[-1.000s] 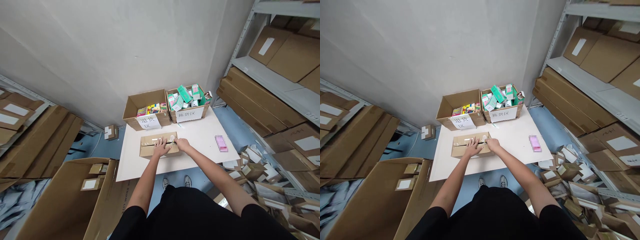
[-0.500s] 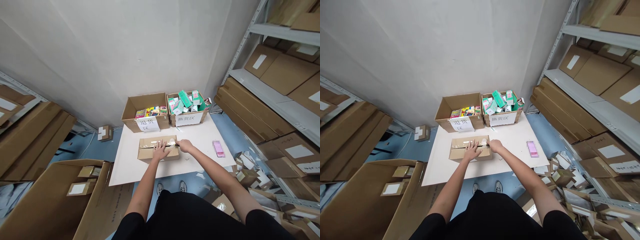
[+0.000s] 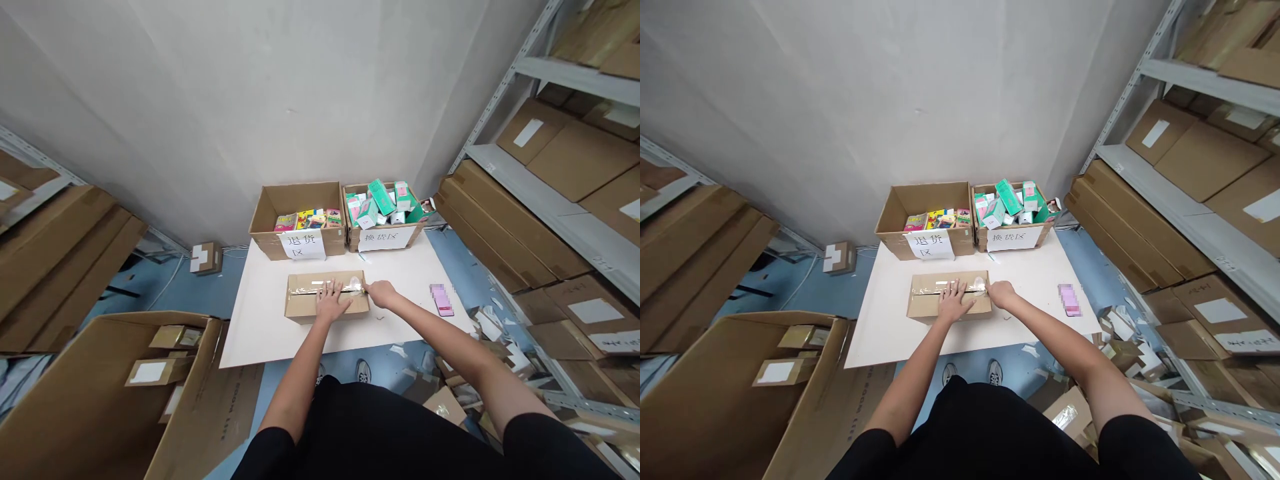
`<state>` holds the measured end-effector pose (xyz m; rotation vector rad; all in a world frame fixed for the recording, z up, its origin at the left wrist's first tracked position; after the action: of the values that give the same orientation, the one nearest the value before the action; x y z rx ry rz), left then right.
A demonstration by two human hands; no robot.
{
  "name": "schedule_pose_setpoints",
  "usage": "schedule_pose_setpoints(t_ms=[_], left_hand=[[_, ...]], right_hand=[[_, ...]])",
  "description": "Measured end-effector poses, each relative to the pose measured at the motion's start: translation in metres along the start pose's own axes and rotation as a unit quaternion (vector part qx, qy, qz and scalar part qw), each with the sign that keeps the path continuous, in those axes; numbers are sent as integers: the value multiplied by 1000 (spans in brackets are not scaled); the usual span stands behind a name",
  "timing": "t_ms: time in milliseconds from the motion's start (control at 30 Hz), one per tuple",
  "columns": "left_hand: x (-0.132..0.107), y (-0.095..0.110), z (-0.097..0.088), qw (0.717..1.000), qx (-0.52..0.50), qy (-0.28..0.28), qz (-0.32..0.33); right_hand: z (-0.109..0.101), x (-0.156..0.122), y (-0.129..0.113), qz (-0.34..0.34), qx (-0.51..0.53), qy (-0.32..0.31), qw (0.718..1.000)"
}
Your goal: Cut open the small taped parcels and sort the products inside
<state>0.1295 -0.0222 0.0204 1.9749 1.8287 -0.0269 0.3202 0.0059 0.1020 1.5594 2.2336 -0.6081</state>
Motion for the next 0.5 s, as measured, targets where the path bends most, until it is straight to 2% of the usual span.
schedule_pose_setpoints(t_ms=[67, 133, 167, 233, 300, 333, 400, 500], left_hand=[[0, 1, -8, 1000, 0, 7, 22], [5, -4, -24, 998, -7, 15, 59], [9, -11, -35, 997, -11, 22, 76], [20, -33, -60, 995, -10, 39, 93], [33, -63, -78, 997, 12, 32, 70], [38, -76, -83, 998, 22, 16, 58], [42, -94, -87, 999, 37, -5, 35], [34, -100, -82, 999, 32, 4, -5]], right_hand=[[8, -9, 13, 27, 64, 37, 997], [23, -21, 24, 71, 175, 112, 976], [37, -27, 27, 108, 241, 142, 954], [73, -36, 24, 190, 367, 195, 890], [107, -37, 8, 251, 444, 236, 827], [119, -35, -2, 271, 462, 256, 805], [128, -24, -16, 298, 472, 284, 780], [110, -2, -11, 335, 462, 303, 763]])
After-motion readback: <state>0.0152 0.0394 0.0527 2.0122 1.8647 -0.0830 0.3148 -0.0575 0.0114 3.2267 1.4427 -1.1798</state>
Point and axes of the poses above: each hand's wrist, its own x-axis towards the middle knuckle, its own z-axis out of the palm, y = z × x, the point moved 7 cm from there along x, towards the middle knuckle, and after that the axes turned 3 degrees about -y, right-handed, at the moved point
